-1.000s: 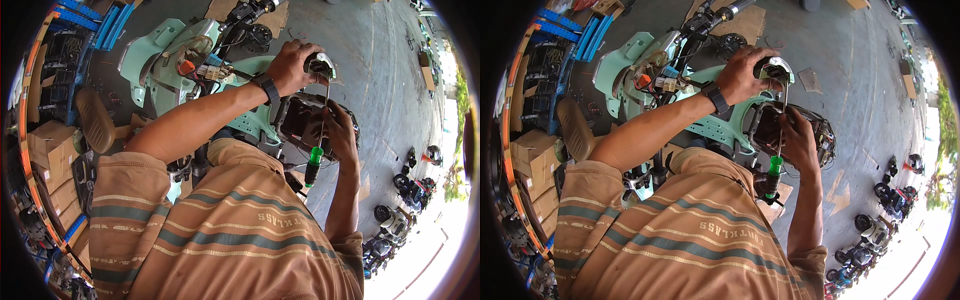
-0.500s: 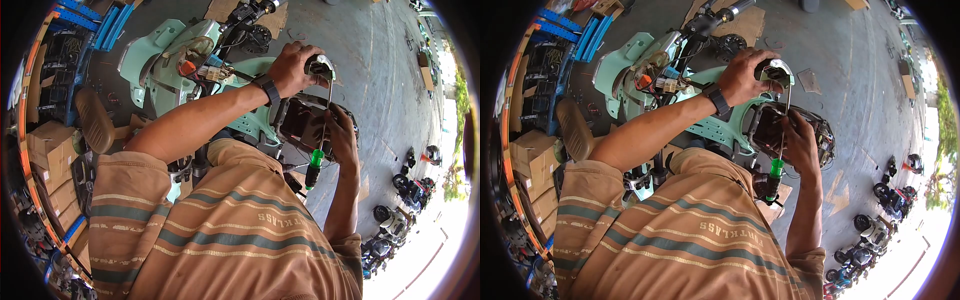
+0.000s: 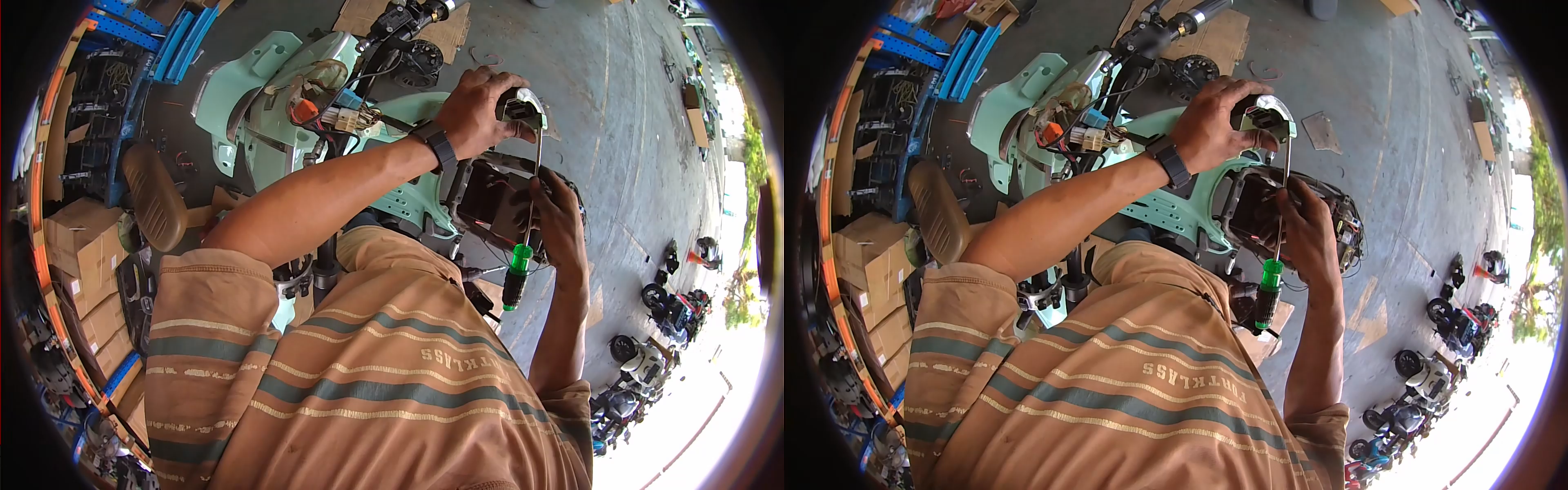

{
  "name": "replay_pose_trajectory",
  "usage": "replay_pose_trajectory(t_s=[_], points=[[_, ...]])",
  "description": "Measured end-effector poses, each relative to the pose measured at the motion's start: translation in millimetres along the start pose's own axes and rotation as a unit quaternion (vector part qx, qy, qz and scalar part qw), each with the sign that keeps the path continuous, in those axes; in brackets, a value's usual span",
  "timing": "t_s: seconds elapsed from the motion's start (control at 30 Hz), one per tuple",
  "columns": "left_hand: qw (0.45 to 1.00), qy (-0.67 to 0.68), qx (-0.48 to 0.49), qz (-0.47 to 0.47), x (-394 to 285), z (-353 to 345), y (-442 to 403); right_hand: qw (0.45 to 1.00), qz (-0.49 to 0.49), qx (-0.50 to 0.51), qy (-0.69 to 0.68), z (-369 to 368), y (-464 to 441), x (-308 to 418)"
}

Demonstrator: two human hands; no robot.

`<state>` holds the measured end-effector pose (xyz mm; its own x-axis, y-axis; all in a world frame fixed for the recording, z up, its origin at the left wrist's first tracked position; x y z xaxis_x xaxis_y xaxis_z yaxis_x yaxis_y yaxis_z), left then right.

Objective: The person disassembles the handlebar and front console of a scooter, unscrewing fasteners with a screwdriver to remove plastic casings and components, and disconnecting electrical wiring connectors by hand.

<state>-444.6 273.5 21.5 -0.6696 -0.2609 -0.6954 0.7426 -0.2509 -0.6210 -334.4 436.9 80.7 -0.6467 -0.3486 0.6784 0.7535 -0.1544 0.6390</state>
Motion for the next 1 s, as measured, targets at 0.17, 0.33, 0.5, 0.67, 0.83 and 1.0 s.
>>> replay_pose_trajectory(t_s=[0.17, 0.33, 0.5, 0.67, 0.83, 1.0], points=[[1.000, 0.001, 0.003, -0.020, 0, 1, -2, 0.999, 0.014, -0.012, 0.029, 5, -3, -5], [0.998, 0.035, 0.030, 0.030, -2, 3, -2, 0.998, 0.042, -0.021, 0.052, 7, -4, -7], [0.999, 0.045, 0.022, 0.016, -4, 4, -3, 0.997, 0.023, -0.022, 0.077, 7, 2, 2], [0.999, 0.035, 0.023, 0.024, -6, 5, -2, 0.995, 0.057, -0.011, 0.077, 8, -8, -10], [1.000, 0.012, 0.018, 0.003, -9, 7, -4, 0.999, 0.027, -0.007, 0.038, 5, -5, -6], [1.000, 0.013, 0.027, 0.007, -6, 6, -2, 0.998, 0.050, 0.008, 0.047, 6, -8, -10]])
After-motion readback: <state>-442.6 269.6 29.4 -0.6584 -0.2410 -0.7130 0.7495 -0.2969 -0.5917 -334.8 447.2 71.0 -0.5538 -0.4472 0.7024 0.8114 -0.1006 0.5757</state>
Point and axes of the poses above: each hand's wrist, its own y-axis away from the middle knuckle, its own z-axis out of the back of the hand, x = y × z, the point moved 3 cm from there along -y, towards the middle knuckle, and after that the axes turned 12 degrees about -z, right-handed, at the moved point
